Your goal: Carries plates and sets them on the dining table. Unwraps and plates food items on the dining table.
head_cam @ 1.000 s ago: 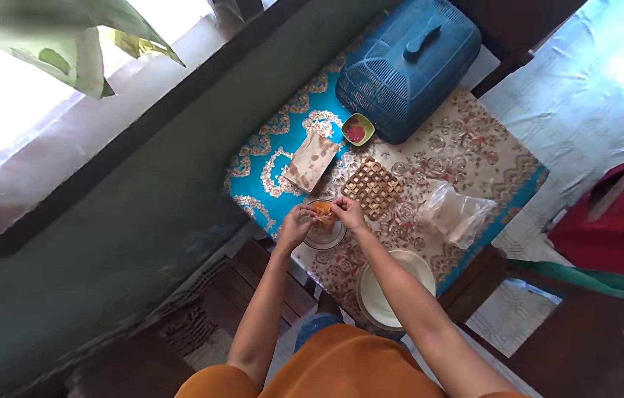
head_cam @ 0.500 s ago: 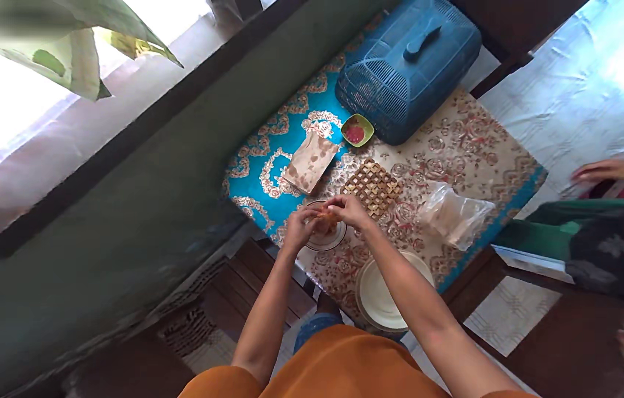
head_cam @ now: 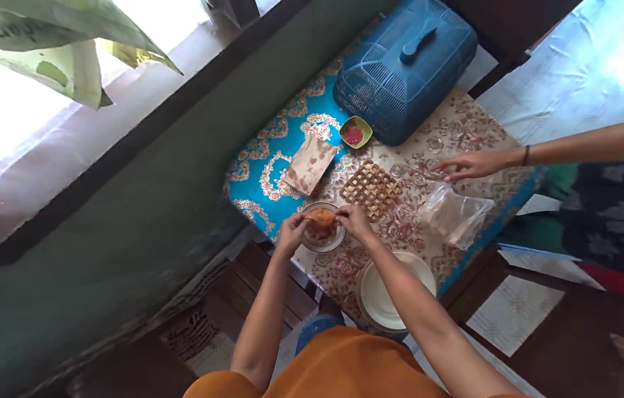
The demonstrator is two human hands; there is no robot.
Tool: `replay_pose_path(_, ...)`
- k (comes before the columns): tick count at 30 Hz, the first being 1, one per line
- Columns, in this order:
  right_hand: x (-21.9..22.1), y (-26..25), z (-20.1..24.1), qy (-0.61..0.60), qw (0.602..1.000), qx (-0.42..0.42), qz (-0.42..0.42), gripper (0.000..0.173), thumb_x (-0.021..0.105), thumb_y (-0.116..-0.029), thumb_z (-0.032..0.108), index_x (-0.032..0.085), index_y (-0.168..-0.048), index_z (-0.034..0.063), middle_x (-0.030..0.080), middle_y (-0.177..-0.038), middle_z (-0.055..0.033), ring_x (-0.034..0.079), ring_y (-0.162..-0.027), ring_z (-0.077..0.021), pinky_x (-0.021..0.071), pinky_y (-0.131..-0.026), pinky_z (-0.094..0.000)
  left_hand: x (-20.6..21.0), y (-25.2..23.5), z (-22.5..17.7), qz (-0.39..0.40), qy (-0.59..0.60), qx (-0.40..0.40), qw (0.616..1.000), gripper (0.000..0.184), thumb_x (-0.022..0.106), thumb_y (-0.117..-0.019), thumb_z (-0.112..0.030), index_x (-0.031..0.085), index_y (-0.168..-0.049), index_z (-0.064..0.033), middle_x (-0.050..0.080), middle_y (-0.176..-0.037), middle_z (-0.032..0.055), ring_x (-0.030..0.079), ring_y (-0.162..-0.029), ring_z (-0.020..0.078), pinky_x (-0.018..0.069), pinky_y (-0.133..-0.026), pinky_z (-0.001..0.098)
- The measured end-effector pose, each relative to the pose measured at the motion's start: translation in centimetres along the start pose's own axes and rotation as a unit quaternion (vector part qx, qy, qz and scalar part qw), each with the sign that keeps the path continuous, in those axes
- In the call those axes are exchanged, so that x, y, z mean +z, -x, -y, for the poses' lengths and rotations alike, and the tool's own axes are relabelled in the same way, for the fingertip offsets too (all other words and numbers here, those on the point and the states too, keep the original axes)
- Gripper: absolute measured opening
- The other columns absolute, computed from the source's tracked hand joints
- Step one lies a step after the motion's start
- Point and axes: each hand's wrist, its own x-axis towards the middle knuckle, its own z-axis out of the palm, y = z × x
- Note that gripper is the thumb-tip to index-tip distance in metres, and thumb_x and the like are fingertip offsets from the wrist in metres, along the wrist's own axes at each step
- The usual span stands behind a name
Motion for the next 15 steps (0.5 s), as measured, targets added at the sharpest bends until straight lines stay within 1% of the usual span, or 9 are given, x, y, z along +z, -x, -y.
replay_pose_path(2,-0.45,0.25,0.19,0.004,1.0,-0.03,0.008,0.016,0.063,-0.0984,0.003,0.073,-0.108,-0.0052,0.072,-0.109,-0.0219,0.069,-0.106,-0.0322,0.051,-0.101,-0.0493,-0.37,0.09,0.21,0.01,0.005,-0.004,1.0,0.019,0.054,-0.1043,-0.004,0.066,-0.115,0.0058,0.068,-0.11,0.0132,0.064,-0.097,0.0134,0.0522,-0.092,0.0352)
replay_pose_path(4,-0.8,0.49,0.41,-0.022,0.998,-0.054,0.019,0.017,0.063,-0.0975,0.0,0.071,-0.109,-0.0077,0.07,-0.114,-0.024,0.065,-0.113,-0.0335,0.0484,-0.105,-0.0489,-0.62,0.24,0.28,0.02,0.006,0.003,1.0,0.019,0.053,-0.1039,-0.003,0.066,-0.116,0.0056,0.068,-0.113,0.0134,0.064,-0.1,0.0141,0.0522,-0.094,0.0358)
replay_pose_path(5,-0.88,0.53,0.47,-0.038,0.997,-0.059,0.026,0.017,0.062,-0.0974,-0.001,0.07,-0.11,-0.0089,0.069,-0.115,-0.0243,0.066,-0.113,-0.0326,0.0488,-0.105,-0.0476,-0.67,0.31,0.25,0.023,0.005,0.006,1.0,0.019,0.054,-0.1035,-0.002,0.066,-0.116,0.0055,0.068,-0.114,0.0133,0.064,-0.101,0.0142,0.0521,-0.094,0.0356)
replay_pose_path(7,-0.9,0.47,0.52,-0.058,0.996,-0.049,0.041,0.016,0.06,-0.0989,-0.001,0.068,-0.11,-0.0095,0.07,-0.109,-0.0228,0.068,-0.101,-0.0289,0.0543,-0.094,-0.0445,-0.72,0.41,0.13,0.03,0.008,0.009,0.999,0.021,0.053,-0.1035,-0.001,0.066,-0.118,0.0054,0.067,-0.121,0.0147,0.064,-0.107,0.0165,0.0515,-0.098,0.0371)
replay_pose_path(9,-0.87,0.25,0.43,-0.073,0.995,-0.035,0.051,0.016,0.061,-0.0991,0.001,0.067,-0.109,-0.0088,0.07,-0.104,-0.0211,0.069,-0.093,-0.027,0.0566,-0.088,-0.0438,-0.73,0.44,0.14,0.034,0.013,0.012,0.999,0.022,0.053,-0.1039,-0.002,0.066,-0.12,0.0054,0.067,-0.126,0.0157,0.064,-0.112,0.0184,0.0507,-0.1,0.0383)
replay_pose_path(11,-0.92,0.22,0.75,-0.093,0.994,-0.021,0.052,0.015,0.062,-0.0983,0.0,0.067,-0.109,-0.009,0.07,-0.103,-0.0207,0.068,-0.09,-0.0256,0.0568,-0.086,-0.0431,-0.75,0.5,0.0,0.035,0.018,0.019,0.999,0.023,0.052,-0.1038,-0.001,0.066,-0.12,0.0055,0.066,-0.129,0.0161,0.063,-0.116,0.0191,0.05,-0.103,0.0385)
replay_pose_path(13,-0.94,0.27,1.02,-0.123,0.991,-0.008,0.054,0.015,0.063,-0.0978,-0.001,0.066,-0.11,-0.0096,0.069,-0.102,-0.0201,0.067,-0.088,-0.0234,0.057,-0.083,-0.041,-0.78,0.63,-0.18,0.037,0.022,0.025,0.999,0.023,0.052,-0.104,-0.001,0.066,-0.12,0.0057,0.066,-0.129,0.016,0.063,-0.117,0.0188,0.0498,-0.103,0.0382)
replay_pose_path(15,-0.74,0.17,0.95,-0.154,0.987,-0.007,0.05,0.015,0.065,-0.0962,-0.002,0.066,-0.109,-0.0098,0.069,-0.099,-0.0185,0.066,-0.083,-0.0199,0.0574,-0.078,-0.0379,-0.88,0.64,-0.26,0.047,0.012,0.031,0.998,0.022,0.053,-0.1039,-0.003,0.065,-0.12,0.0047,0.065,-0.13,0.0154,0.063,-0.118,0.019,0.0493,-0.104,0.0391)
